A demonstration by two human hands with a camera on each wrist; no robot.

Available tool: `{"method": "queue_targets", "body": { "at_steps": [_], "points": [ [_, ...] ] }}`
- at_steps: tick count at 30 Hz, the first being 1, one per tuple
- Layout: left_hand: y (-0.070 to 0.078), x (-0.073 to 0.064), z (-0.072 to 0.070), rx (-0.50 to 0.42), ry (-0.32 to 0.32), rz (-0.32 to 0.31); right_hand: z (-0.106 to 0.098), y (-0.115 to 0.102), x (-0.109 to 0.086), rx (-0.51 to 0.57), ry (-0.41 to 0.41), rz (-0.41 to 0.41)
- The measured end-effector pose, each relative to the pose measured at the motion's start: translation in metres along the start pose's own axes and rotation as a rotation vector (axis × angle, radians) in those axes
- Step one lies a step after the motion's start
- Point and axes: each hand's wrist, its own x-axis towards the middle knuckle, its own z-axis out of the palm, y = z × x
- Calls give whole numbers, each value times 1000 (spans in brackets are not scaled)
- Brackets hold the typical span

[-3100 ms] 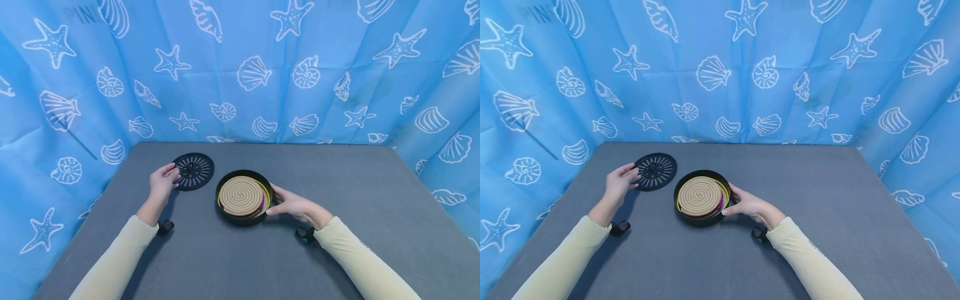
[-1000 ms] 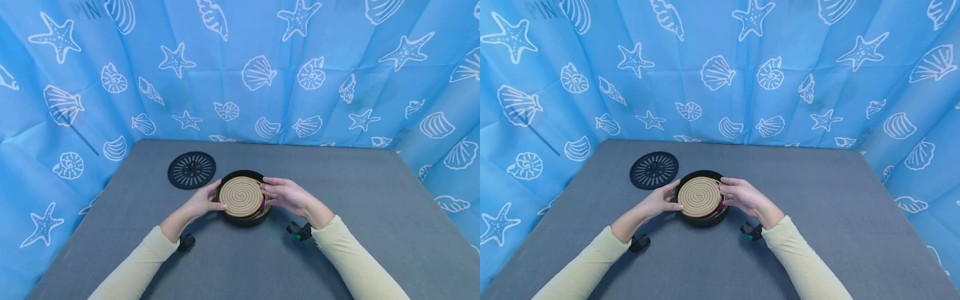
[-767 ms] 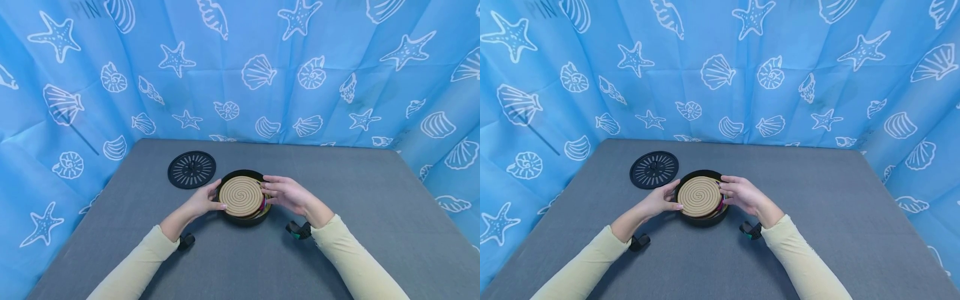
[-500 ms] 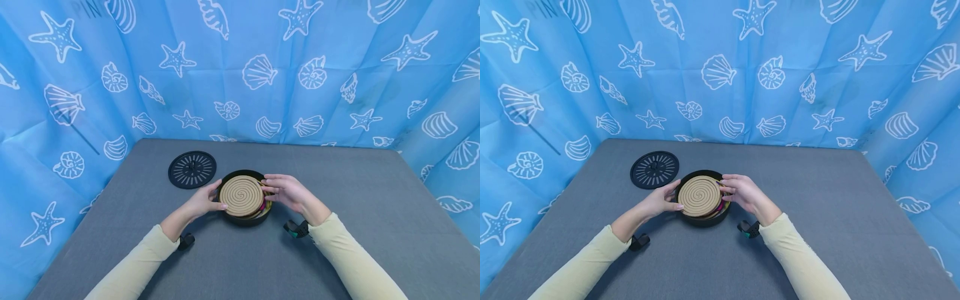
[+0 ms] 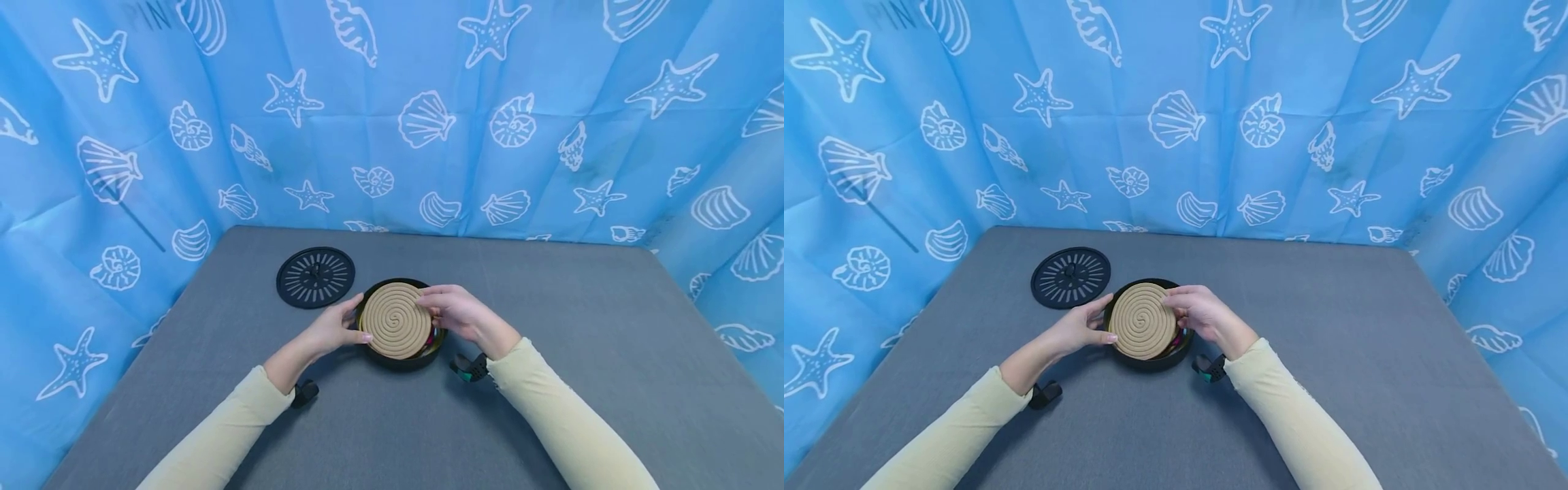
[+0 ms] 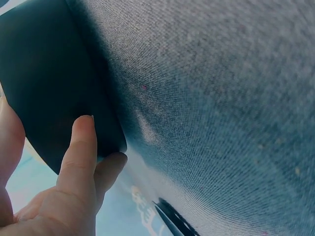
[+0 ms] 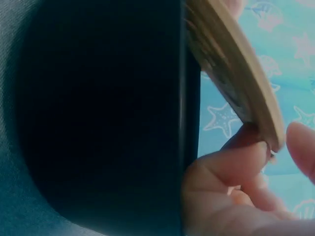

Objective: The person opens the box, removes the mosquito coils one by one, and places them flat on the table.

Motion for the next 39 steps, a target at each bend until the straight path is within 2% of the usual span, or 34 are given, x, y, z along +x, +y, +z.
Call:
{"method": "queue_targets", "body": {
  "at_steps": [4, 7, 12, 19, 30, 39],
  "points": [
    [0, 1, 1, 9, 2, 1, 1, 3, -1, -102, -19, -19],
    [1, 0, 3, 15, 3, 2, 1, 5, -3, -124, -68, -35],
    [2, 0, 3, 25, 4, -9, -3, 6, -8, -71, -151, -28],
    [2, -1, 2, 32, 1, -18, -8, 6, -12, 8, -187, -31],
    [3, 1, 1, 36, 8, -34, -18, -4, -17, 98, -167, -20],
    [5, 0, 1, 38, 11, -48, -33, -9, -20, 148, -134, -51]
  ]
}}
